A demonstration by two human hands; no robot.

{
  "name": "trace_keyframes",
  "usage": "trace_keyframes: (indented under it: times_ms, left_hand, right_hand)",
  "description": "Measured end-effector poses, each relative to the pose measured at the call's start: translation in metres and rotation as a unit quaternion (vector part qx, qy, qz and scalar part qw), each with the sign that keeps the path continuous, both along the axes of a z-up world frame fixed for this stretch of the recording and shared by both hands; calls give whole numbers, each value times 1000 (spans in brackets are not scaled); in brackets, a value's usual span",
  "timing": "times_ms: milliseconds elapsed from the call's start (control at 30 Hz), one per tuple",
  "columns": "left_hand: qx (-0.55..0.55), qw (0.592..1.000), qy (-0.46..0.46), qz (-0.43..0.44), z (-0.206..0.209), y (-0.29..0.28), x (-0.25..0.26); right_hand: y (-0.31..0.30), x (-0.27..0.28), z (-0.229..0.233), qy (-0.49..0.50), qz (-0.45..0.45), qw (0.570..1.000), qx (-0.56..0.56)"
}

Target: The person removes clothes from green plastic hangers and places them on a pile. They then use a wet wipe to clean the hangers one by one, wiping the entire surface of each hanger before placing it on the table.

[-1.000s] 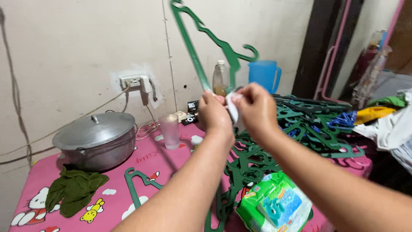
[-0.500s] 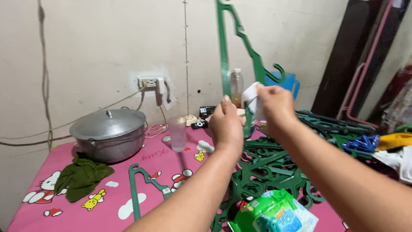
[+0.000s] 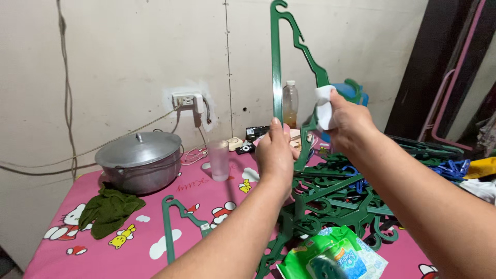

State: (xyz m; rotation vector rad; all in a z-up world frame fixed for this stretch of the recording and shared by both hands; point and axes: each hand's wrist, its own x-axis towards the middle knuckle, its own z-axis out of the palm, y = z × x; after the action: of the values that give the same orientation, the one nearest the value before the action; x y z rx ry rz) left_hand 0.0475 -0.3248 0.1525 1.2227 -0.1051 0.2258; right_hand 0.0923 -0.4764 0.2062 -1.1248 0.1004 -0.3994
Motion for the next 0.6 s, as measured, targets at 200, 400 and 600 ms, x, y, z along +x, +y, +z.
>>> trace_keyframes:
  times_ms: [200, 400, 600]
  left_hand:
    - [-2, 1000, 0, -9, 5, 14, 9]
    - [-32, 997, -3, -69, -12, 19, -3]
    - [-16, 998, -57, -36, -7, 36, 7]
  right_hand:
    - [21, -3, -40, -22, 32, 995, -92]
    - [15, 6, -9, -12, -3, 998, 58]
    - [51, -6, -48, -6, 90, 996, -18]
